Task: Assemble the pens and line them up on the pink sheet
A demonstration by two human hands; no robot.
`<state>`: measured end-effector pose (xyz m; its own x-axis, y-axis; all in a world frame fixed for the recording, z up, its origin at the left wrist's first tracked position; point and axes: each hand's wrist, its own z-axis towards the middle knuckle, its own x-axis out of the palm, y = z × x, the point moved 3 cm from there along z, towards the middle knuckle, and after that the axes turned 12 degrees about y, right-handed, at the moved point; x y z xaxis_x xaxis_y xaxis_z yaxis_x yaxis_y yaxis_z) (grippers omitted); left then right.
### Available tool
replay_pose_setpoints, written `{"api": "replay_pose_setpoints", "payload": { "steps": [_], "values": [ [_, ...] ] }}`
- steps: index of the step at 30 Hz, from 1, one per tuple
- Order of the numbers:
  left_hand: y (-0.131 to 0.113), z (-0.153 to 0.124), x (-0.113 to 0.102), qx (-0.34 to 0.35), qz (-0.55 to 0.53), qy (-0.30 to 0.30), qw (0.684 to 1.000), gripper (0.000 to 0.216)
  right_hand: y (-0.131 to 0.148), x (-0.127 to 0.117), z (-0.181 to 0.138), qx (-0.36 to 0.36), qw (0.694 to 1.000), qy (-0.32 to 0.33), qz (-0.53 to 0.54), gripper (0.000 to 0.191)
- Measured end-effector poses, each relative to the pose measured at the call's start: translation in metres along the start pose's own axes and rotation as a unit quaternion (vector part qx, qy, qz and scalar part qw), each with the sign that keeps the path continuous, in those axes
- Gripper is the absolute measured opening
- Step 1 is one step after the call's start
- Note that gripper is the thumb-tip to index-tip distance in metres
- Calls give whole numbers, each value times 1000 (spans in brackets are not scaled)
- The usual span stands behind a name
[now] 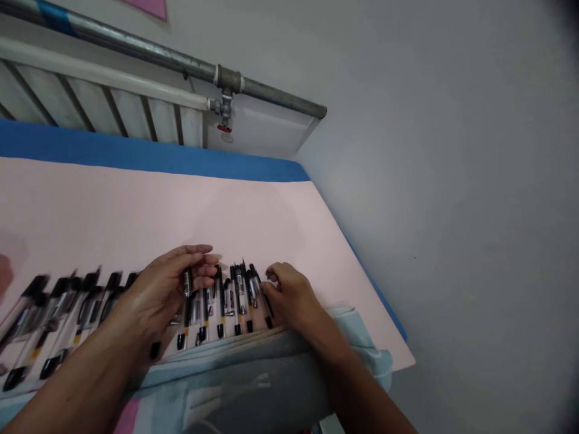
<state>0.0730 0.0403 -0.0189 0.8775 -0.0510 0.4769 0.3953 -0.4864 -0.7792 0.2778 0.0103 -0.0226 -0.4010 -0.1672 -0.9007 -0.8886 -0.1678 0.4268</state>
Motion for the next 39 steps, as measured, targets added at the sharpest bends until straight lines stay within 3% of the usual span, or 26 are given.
{"api": "replay_pose_setpoints", "payload": {
  "steps": [14, 18, 25, 31, 35, 39],
  "values": [
    [2, 4, -5, 2, -3, 16, 1000, 16, 3, 1, 2, 50, 998, -4, -32, 11],
    [1, 4, -4, 2, -6, 12, 1000, 16, 1, 0, -2, 58, 998, -11, 4, 16],
    [2, 3, -5, 2, -4, 11, 1000, 16, 3, -2, -24, 81, 994, 58, 49, 12],
    [2, 4, -4, -4, -3, 12, 1000, 16, 6, -4, -24, 97, 991, 77, 52, 12],
    [2, 5, -5, 2, 6, 9, 1000, 17, 3, -4, -19, 73, 994, 47, 64, 15],
    [3, 5, -6, 5, 14, 17, 1000, 17, -2, -5, -11, 44, 999, -6, 4, 17]
  ]
}}
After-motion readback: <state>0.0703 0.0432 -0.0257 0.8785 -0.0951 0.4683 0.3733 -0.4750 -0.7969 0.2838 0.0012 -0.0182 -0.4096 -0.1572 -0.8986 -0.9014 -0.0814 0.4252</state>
